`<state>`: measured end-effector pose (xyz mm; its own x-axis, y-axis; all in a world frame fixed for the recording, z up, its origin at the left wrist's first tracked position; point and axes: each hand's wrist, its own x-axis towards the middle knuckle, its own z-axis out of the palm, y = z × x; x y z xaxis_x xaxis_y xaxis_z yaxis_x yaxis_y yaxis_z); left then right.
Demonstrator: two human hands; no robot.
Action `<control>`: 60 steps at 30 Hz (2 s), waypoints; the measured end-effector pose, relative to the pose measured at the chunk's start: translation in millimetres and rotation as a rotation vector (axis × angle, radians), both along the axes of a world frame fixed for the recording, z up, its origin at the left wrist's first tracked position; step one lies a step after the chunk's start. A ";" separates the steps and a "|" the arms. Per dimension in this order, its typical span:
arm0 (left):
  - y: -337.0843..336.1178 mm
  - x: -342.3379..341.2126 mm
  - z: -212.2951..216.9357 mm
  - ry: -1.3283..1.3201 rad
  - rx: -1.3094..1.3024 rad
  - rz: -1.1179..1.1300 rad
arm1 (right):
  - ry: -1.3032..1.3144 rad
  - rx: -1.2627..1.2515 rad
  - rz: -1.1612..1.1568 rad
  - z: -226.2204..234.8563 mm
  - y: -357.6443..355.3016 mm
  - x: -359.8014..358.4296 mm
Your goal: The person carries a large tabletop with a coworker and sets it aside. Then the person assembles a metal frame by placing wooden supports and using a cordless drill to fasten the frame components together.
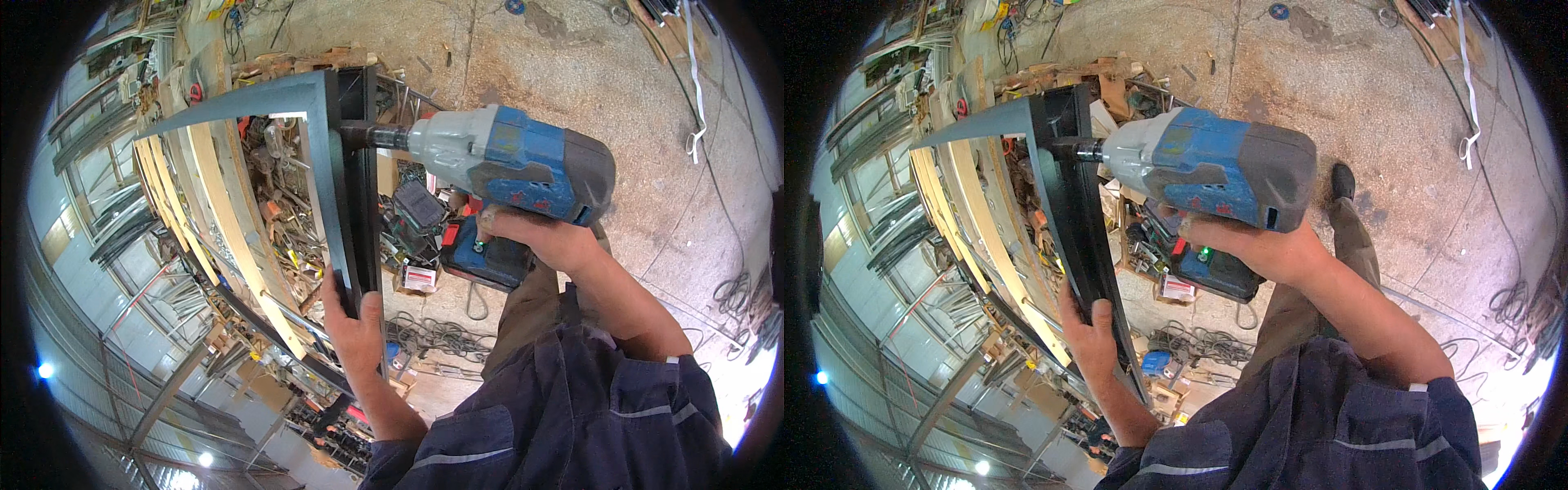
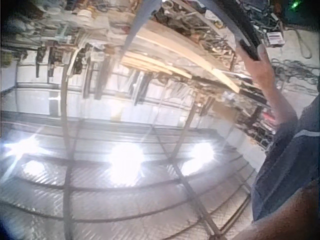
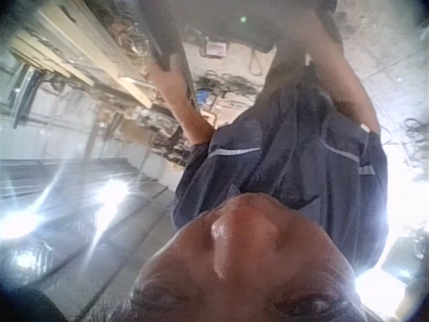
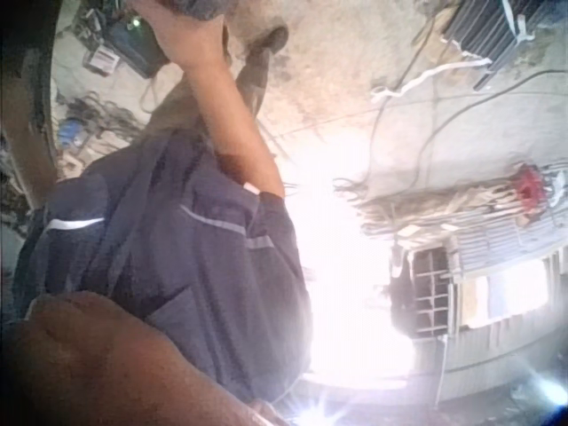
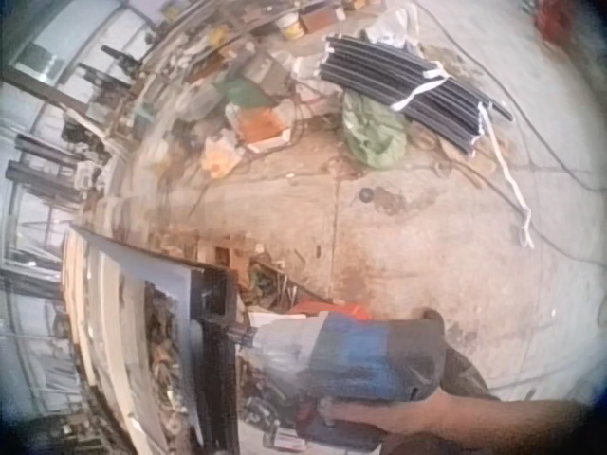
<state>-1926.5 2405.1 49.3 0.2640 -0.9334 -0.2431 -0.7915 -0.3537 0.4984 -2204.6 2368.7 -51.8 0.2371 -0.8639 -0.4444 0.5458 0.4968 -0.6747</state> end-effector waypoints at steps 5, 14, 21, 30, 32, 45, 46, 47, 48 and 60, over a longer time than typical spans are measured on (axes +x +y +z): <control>-4.0 5.1 4.7 -0.106 0.128 -0.054 | -0.099 0.003 -0.070 16.1 -0.1 12.6; -4.6 6.0 2.9 -0.084 0.047 -0.153 | -0.347 0.200 -0.231 38.1 1.7 30.0; 5.0 12.1 11.6 -0.045 0.118 -0.156 | -0.273 0.092 -0.260 37.0 0.7 30.9; 15.9 21.9 3.1 -0.054 0.064 -0.162 | -0.450 0.212 -0.249 42.8 1.9 38.6; 18.2 22.1 1.7 -0.053 0.040 -0.220 | -0.459 0.203 -0.257 43.3 0.1 36.8; 51.6 -9.4 -15.5 0.128 0.152 -0.123 | -0.204 0.101 -0.253 25.9 37.1 3.4; 55.4 -16.9 -22.8 0.221 0.182 -0.085 | -0.064 0.062 -0.219 19.2 45.7 -0.8; 63.6 -19.9 -34.3 0.259 0.155 -0.110 | -0.028 0.063 -0.219 15.5 52.9 -4.0; 71.3 -23.2 -45.6 0.297 0.126 -0.142 | 0.009 0.061 -0.226 12.8 58.0 -9.6; 91.6 40.3 -145.2 0.071 0.070 -0.178 | 0.048 0.195 -0.098 -65.5 60.4 10.3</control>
<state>-1886.2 2496.6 -95.9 0.0765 -0.9440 -0.3208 -0.8086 -0.2470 0.5340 -2194.2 2429.2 -117.3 0.1310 -0.7781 -0.6143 0.5677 0.5669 -0.5969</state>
